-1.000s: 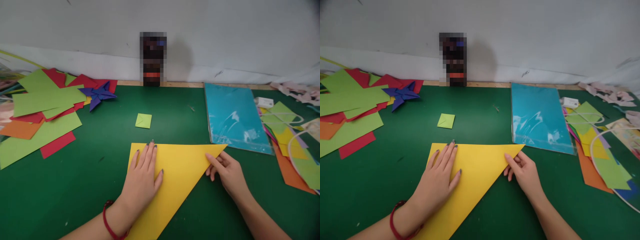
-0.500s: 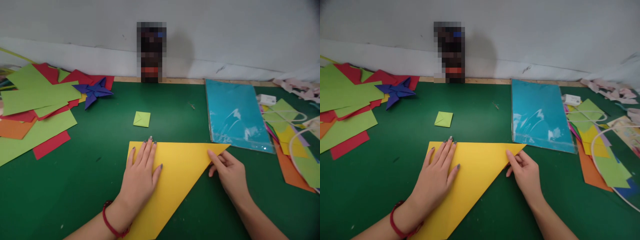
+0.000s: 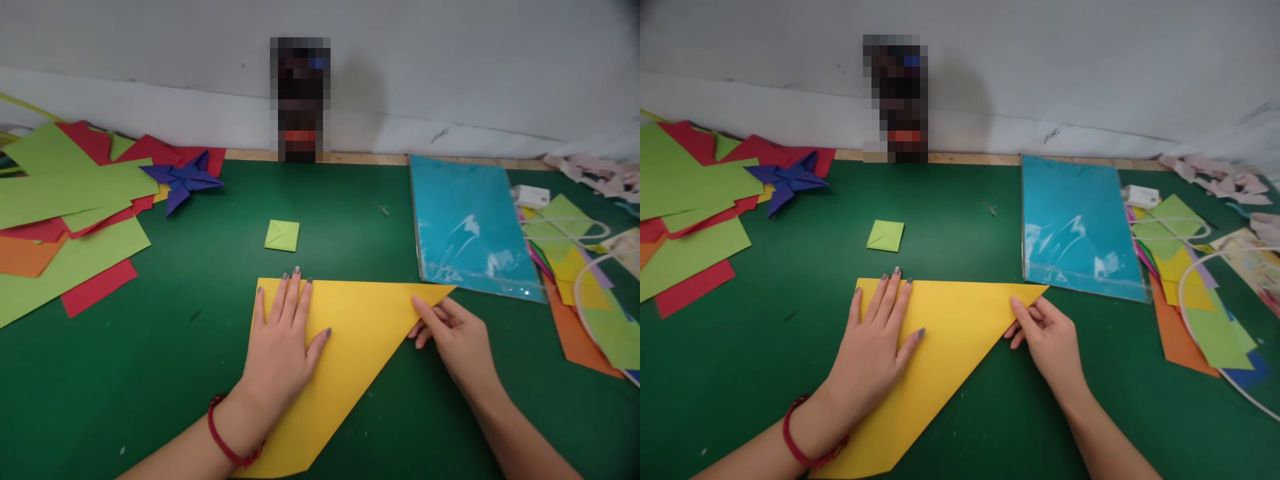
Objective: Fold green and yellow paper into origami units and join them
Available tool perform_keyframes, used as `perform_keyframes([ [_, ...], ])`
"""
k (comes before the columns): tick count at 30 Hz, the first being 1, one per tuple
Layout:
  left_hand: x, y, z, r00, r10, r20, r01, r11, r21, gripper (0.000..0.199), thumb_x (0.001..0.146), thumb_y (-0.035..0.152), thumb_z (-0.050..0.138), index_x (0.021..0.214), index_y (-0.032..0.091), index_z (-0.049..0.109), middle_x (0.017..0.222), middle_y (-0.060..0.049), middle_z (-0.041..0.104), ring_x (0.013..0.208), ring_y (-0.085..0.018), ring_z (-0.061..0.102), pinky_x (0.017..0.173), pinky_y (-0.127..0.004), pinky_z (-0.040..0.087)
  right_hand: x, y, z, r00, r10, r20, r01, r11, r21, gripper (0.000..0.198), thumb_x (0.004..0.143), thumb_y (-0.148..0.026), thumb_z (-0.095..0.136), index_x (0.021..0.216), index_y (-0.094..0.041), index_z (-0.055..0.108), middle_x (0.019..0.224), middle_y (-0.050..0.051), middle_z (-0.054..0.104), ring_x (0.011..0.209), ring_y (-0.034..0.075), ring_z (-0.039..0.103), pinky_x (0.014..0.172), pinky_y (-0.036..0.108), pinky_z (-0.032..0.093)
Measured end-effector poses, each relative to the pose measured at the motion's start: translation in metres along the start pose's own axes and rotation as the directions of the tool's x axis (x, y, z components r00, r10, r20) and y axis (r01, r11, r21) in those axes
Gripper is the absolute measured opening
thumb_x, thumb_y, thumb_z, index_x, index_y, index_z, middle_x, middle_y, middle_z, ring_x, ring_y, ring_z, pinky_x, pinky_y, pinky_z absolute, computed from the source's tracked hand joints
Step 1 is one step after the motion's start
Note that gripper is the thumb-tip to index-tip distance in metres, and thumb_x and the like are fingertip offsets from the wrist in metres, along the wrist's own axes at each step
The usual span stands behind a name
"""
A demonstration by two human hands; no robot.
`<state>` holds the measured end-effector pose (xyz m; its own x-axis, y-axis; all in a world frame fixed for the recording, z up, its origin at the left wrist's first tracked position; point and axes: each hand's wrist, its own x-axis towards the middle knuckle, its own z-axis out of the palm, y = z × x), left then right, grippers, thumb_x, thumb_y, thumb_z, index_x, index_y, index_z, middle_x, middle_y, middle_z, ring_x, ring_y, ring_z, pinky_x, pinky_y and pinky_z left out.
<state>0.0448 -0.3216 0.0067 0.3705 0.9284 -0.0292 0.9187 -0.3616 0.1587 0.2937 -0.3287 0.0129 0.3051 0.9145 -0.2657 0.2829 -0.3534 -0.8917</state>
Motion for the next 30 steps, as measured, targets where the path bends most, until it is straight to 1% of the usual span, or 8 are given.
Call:
perform_keyframes([
  [10, -0.0008, -0.0006, 0.0002, 1.000, -0.006, 0.006, 0.006, 1.000, -0.014, 0.067, 0.089, 0.052, 0.028, 0.142, 0.012, 0.022, 0.150, -0.011, 0.016, 0.137, -0.030, 0.016, 0.108, -0.056, 0.015, -0.0018, 0.0003, -0.0011, 1.000, 0.016, -0.018, -0.017, 1.000, -0.024, 0.024, 0.076, -0.040, 0.065, 0.072, -0.018, 0.058, 0.051, 0.000, 0.062, 0.041, 0.016, 0.060, 0.042, 0.025, 0.053],
  [13, -0.0007, -0.0006, 0.0005, 1.000, 0.000, 0.003, 0.000, 1.000, -0.017, 0.068, 0.088, 0.053, 0.028, 0.142, 0.012, 0.023, 0.150, -0.012, 0.017, 0.137, -0.030, 0.017, 0.108, -0.056, 0.015, -0.0025, -0.0008, -0.0017, 1.000, 0.014, -0.024, -0.016, 0.998, -0.053, 0.025, 0.075, -0.041, 0.066, 0.070, -0.018, 0.058, 0.051, 0.000, 0.062, 0.043, 0.016, 0.061, 0.043, 0.025, 0.053],
  [18, 0.0005, -0.0015, -0.0011, 1.000, -0.001, 0.022, 0.002, 1.000, -0.008, 0.068, 0.089, 0.053, 0.028, 0.142, 0.012, 0.022, 0.150, -0.011, 0.016, 0.137, -0.029, 0.016, 0.109, -0.056, 0.015, -0.0040, -0.0028, -0.0022, 0.999, 0.011, -0.041, -0.015, 0.994, -0.105, 0.023, 0.075, -0.041, 0.065, 0.072, -0.018, 0.060, 0.052, 0.000, 0.063, 0.045, 0.017, 0.063, 0.044, 0.025, 0.053],
  [23, 0.0003, -0.0031, -0.0009, 1.000, 0.023, 0.019, -0.023, 1.000, -0.010, 0.066, 0.089, 0.050, 0.028, 0.143, 0.014, 0.019, 0.150, -0.009, 0.016, 0.137, -0.027, 0.016, 0.109, -0.054, 0.015, -0.0062, -0.0023, -0.0038, 0.999, -0.007, -0.044, 0.000, 0.990, -0.142, 0.023, 0.076, -0.040, 0.064, 0.066, -0.020, 0.056, 0.052, 0.000, 0.063, 0.046, 0.018, 0.063, 0.045, 0.024, 0.052],
  [28, -0.0007, -0.0031, 0.0002, 1.000, 0.013, 0.012, -0.013, 1.000, -0.016, 0.065, 0.089, 0.050, 0.029, 0.143, 0.016, 0.020, 0.150, -0.008, 0.017, 0.137, -0.027, 0.016, 0.110, -0.054, 0.013, -0.0084, -0.0012, -0.0051, 0.999, -0.012, -0.052, 0.003, 0.987, -0.162, 0.028, 0.075, -0.040, 0.065, 0.059, -0.021, 0.052, 0.052, 0.000, 0.063, 0.047, 0.017, 0.064, 0.046, 0.024, 0.052],
  [30, -0.0004, -0.0031, 0.0000, 1.000, 0.013, 0.015, -0.013, 1.000, -0.014, 0.065, 0.089, 0.051, 0.029, 0.143, 0.016, 0.020, 0.150, -0.008, 0.017, 0.137, -0.028, 0.016, 0.110, -0.054, 0.013, -0.0089, -0.0005, -0.0048, 0.998, -0.008, -0.057, -0.002, 0.986, -0.164, 0.028, 0.075, -0.040, 0.065, 0.059, -0.021, 0.052, 0.053, 0.000, 0.064, 0.048, 0.018, 0.064, 0.047, 0.024, 0.052],
])
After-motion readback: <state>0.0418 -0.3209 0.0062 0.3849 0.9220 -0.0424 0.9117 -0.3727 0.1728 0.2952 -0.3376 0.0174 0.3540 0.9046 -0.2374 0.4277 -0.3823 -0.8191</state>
